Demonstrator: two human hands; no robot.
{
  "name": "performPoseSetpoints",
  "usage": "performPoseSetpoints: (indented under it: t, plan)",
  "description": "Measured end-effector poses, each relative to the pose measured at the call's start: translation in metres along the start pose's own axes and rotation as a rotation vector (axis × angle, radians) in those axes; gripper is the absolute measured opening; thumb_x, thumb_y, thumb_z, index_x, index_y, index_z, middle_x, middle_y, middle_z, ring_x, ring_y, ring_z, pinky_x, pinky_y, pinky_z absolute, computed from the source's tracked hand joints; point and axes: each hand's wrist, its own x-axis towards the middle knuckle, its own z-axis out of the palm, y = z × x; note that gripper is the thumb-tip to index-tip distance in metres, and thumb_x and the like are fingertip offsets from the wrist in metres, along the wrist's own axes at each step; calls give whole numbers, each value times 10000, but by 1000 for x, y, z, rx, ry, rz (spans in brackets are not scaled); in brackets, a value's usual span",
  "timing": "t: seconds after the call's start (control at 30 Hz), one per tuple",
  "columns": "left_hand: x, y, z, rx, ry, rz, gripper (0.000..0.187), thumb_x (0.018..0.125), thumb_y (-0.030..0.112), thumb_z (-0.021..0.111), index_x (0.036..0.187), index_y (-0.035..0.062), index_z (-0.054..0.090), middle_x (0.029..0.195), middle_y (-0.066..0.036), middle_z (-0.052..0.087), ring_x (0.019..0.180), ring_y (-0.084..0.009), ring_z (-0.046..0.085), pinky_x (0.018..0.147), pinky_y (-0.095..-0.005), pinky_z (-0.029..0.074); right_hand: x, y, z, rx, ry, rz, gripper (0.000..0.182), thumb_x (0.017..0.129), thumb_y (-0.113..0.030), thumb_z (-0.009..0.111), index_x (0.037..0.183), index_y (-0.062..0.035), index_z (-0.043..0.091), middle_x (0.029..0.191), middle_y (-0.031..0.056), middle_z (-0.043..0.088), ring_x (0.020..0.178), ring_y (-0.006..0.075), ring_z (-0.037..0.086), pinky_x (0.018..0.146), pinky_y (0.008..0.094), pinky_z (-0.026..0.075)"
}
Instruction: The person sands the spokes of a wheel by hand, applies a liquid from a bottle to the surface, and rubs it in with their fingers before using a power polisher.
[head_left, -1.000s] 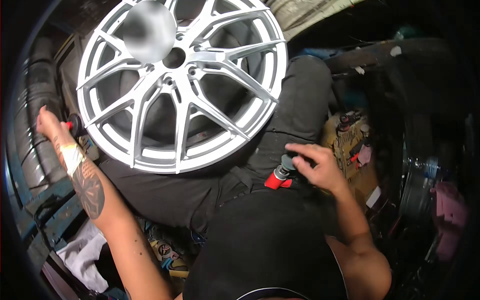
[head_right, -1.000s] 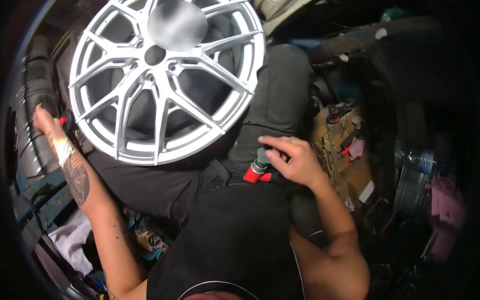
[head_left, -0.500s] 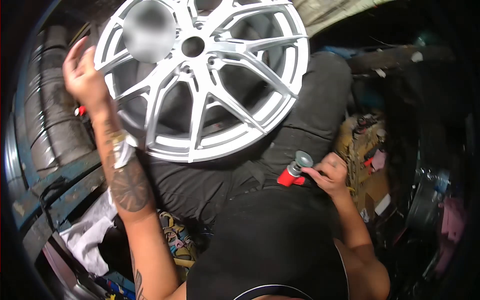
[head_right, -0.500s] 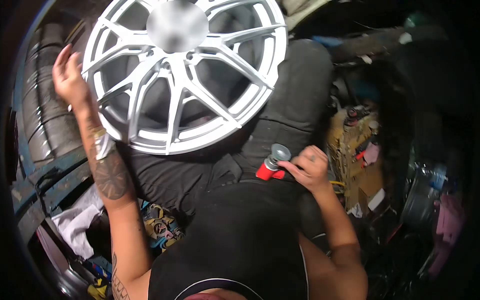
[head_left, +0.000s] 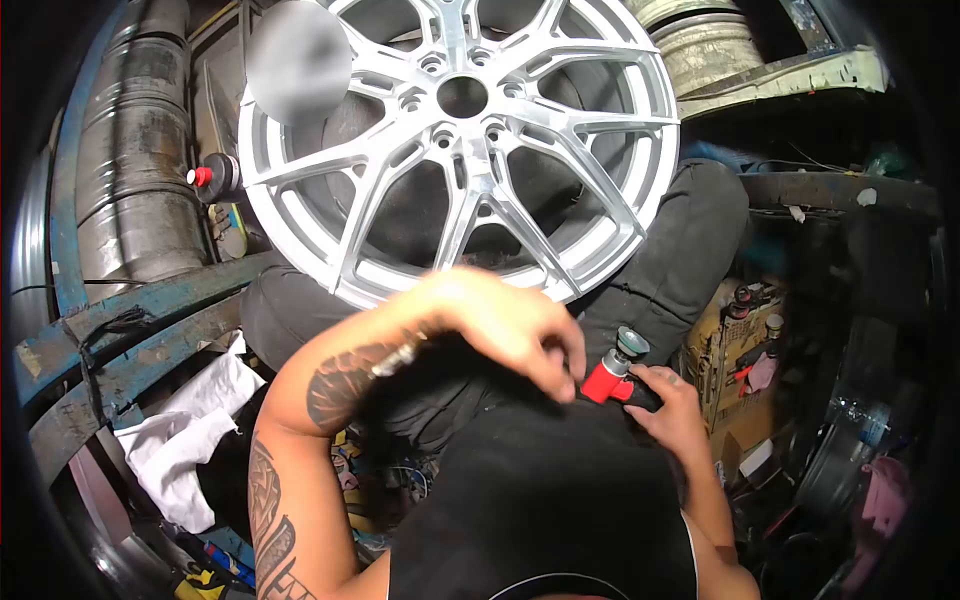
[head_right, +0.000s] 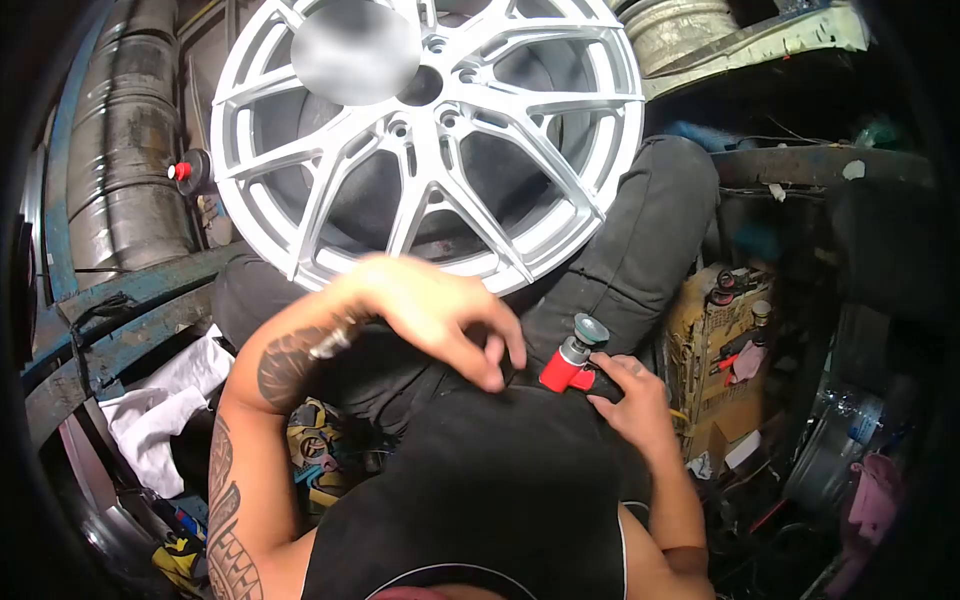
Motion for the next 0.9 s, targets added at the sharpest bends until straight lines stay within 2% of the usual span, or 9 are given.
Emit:
performPoseSetpoints:
  t: [0.17,0.27,0.37,0.43,0.5,0.57,0.67,0.73,0.9]
  plan:
    - [57,-33,52,90,-70,-123,882,909,648,682,1455,-25,520,1138,-167,718,1082,-327,685,926,-393,530,29,-8,-64,145,-381,-1,642,676,-85,891,1290,-53,705,1125,162,733,1016,276,695,947,361,533]
    - [67,-42,68,-16,33,-22,1033,896,670,689,1551,-45,334,1222,-217,669,1112,-369,664,937,-421,528,30,-5,-75,390,-356,41,659,716,-102,855,1328,24,646,1118,110,711,1021,185,664,952,332,513]
    - [72,-42,68,-112,165,124,989,895,634,724,1491,-71,371,1177,-227,668,1056,-335,672,919,-413,533,43,-30,-87,437,-334,12,639,783,-155,838,1344,45,607,1145,55,667,1053,135,611,952,310,490]
    - [64,-28,61,-196,311,172,889,891,599,759,1395,-63,445,1098,-186,666,994,-240,666,867,-351,538,60,-49,-72,599,-199,46,604,807,-194,856,1320,27,626,1163,55,672,1074,145,610,955,316,487]
    - [63,-24,60,-600,432,325,865,894,592,764,1408,-33,459,1086,-122,659,995,-190,650,852,-325,534,87,-71,-55,486,-17,-57,569,837,-193,856,1314,22,633,1188,82,701,1083,165,636,966,337,498]
    - [58,-21,53,-914,594,380,753,926,490,778,1428,22,467,1160,-60,625,1073,-147,614,879,-286,516,112,-89,-48,477,-41,-75,521,868,-187,822,1308,24,638,1163,89,717,1048,168,657,944,332,514]
    - [62,-30,38,-907,822,649,700,917,484,794,1381,36,523,1215,-62,624,1152,-156,583,992,-315,475,149,-101,-30,443,-67,-135,431,882,-94,738,1280,35,635,1075,81,722,962,156,653,895,346,531]
    - [62,-37,31,-1008,926,563,634,920,465,800,1335,48,564,1213,-55,637,1140,-142,594,1004,-329,461,166,-114,-22,316,-36,-188,385,878,-43,694,1248,37,630,1034,66,724,914,176,659,842,351,538]
    - [61,-42,6,-1271,901,575,534,948,439,776,1279,58,603,1177,-56,649,1045,-126,642,820,-312,544,191,-160,-39,-103,-20,-138,418,809,-90,746,1168,93,634,825,214,691,674,234,670,670,370,529]
